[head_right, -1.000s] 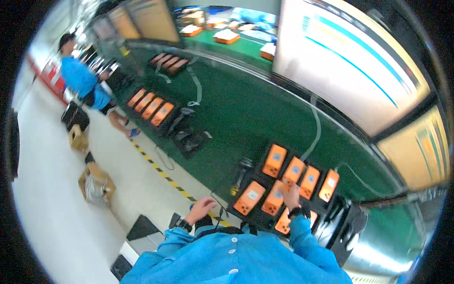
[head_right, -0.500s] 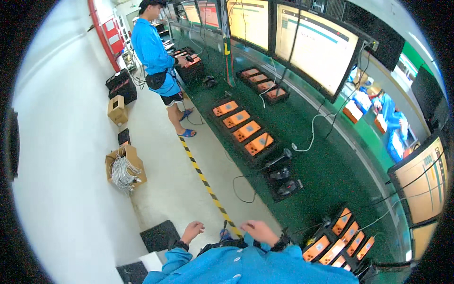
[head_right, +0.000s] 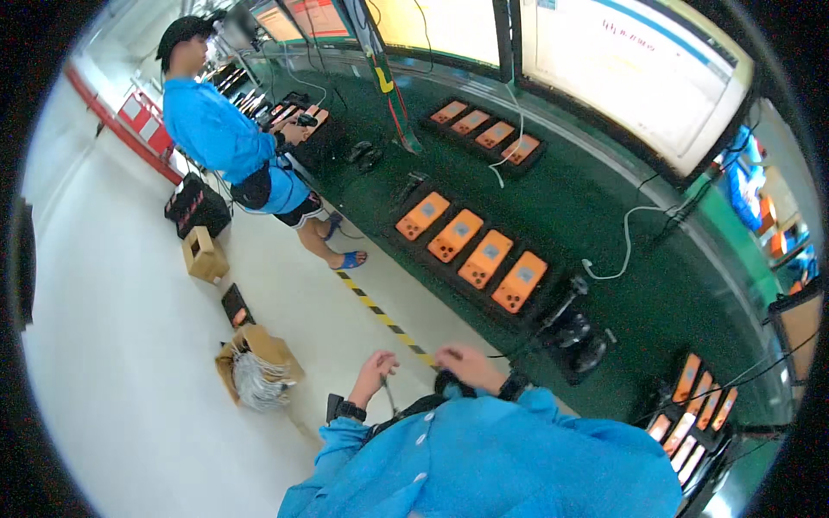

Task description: The person is scanning barcode/QR codes on handheld electronic devices and verifying them using software on a computer monitor.

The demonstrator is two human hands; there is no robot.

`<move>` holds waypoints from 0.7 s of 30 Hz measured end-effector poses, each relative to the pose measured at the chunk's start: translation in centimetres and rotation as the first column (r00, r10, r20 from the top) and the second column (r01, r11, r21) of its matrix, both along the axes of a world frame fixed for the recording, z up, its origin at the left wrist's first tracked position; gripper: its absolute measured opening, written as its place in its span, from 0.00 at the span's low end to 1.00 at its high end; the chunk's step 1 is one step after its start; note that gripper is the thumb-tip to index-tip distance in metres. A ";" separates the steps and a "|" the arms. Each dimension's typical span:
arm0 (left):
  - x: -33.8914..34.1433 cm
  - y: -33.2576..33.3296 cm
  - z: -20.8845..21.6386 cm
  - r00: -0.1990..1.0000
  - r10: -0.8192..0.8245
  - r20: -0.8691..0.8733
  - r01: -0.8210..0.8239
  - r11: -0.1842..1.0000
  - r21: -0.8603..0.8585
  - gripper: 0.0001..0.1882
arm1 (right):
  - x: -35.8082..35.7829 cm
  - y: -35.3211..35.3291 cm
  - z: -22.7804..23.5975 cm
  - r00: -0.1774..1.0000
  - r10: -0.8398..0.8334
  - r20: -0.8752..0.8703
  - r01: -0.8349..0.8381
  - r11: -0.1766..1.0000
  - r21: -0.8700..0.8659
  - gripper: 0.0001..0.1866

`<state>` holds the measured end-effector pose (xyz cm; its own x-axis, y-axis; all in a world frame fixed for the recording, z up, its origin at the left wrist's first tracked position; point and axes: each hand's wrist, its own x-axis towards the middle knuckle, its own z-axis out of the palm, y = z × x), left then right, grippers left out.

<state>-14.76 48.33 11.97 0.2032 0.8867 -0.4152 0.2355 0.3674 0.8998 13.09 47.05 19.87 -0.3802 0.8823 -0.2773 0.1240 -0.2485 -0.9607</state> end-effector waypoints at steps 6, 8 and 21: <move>-0.2 14.1 1.8 0.986 -0.118 -0.119 0.112 0.992 -0.050 0.15 | 1.1 8.1 -0.9 0.903 -0.417 -0.108 0.408 0.908 -0.096 0.12; 2.4 18.9 2.7 0.980 -0.171 -0.103 0.162 0.983 -0.091 0.15 | 2.1 9.1 -1.8 0.871 -0.478 -0.117 0.449 0.870 -0.205 0.15; 28.4 55.0 -3.2 0.868 -0.369 -0.332 0.493 0.568 0.659 0.09 | 3.3 20.3 -1.7 0.497 -0.867 -0.012 0.847 0.489 -0.209 0.38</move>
<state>13.66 103.34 8.76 0.6361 0.7344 0.2369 0.3364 -0.5402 0.7713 16.40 67.37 18.17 0.5063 0.7350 -0.4509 -0.3288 -0.3189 -0.8890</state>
